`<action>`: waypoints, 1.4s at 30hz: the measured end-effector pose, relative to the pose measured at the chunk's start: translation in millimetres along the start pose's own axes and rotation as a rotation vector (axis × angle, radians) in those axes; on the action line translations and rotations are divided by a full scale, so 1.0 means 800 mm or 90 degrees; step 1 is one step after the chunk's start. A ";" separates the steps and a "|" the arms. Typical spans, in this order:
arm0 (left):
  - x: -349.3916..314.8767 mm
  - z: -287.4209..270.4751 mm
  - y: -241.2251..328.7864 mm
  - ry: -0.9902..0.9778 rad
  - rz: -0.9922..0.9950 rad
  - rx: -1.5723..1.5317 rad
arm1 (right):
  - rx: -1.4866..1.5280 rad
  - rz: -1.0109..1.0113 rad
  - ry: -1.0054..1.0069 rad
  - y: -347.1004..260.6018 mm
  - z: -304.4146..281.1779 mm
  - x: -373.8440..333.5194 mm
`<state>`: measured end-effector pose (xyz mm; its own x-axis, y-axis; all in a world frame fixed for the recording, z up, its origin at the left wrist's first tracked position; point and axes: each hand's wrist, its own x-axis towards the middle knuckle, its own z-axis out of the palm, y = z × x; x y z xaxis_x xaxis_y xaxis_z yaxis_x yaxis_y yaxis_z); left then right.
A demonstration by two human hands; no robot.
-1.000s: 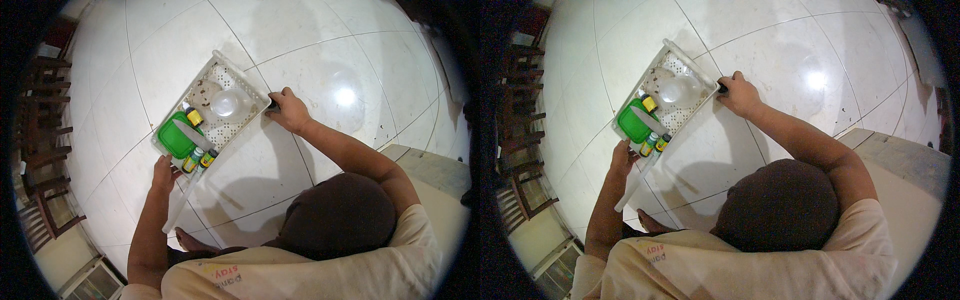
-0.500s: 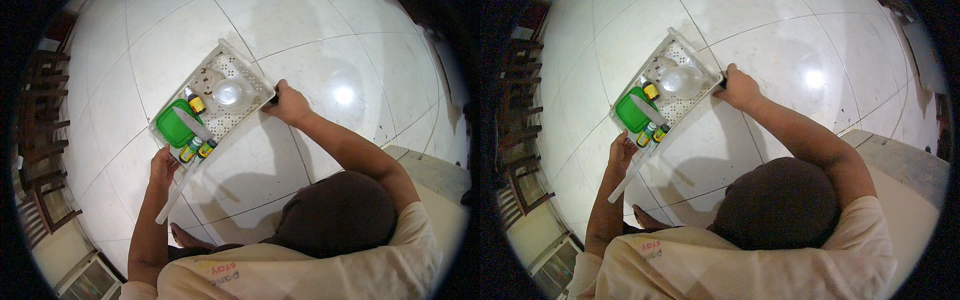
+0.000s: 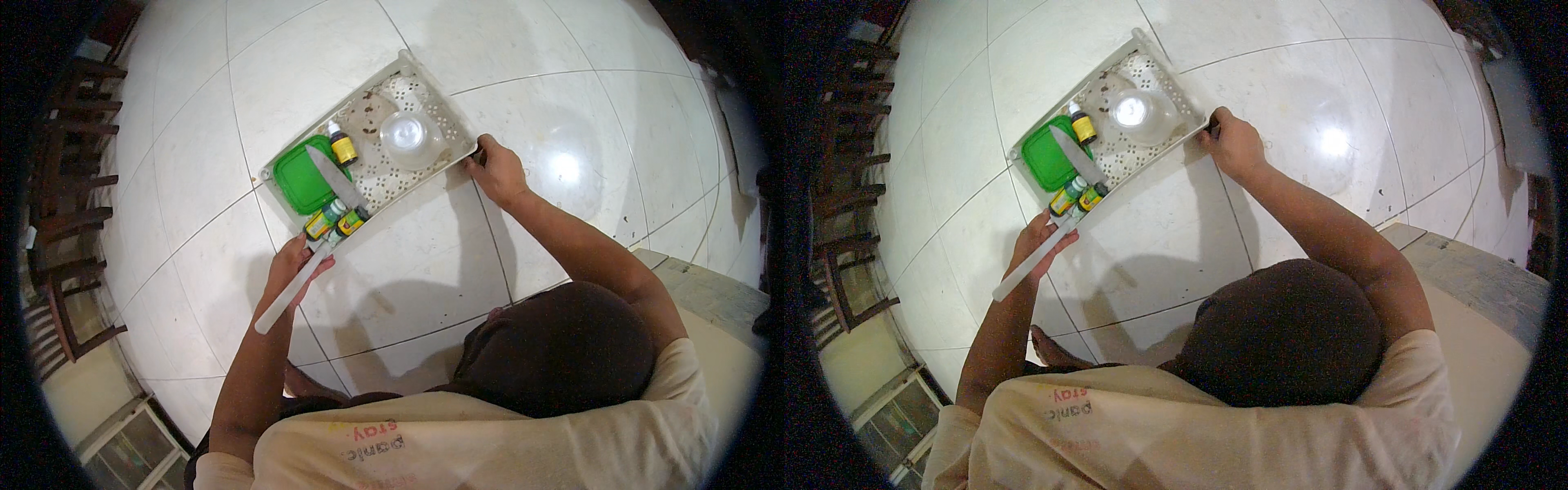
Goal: The person assembles a white plastic dish rack by attaching wheels and a handle, then places it on the kitchen counter. They also pick up and set down a second tray containing knives and tongs.
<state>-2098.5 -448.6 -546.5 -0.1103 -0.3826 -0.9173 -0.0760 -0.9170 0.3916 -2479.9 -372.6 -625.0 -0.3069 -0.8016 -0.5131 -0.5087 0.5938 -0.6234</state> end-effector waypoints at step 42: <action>-0.109 -0.083 -0.145 -0.149 -0.262 -0.092 | -0.378 -0.689 -0.158 -0.247 0.122 -0.193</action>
<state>-2014.4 -316.8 -516.9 -0.3202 0.0352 -0.9467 -0.0242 -0.9993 -0.0289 -2253.6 -359.2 -480.3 0.6184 -0.7847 -0.0429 -0.7073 -0.5320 -0.4655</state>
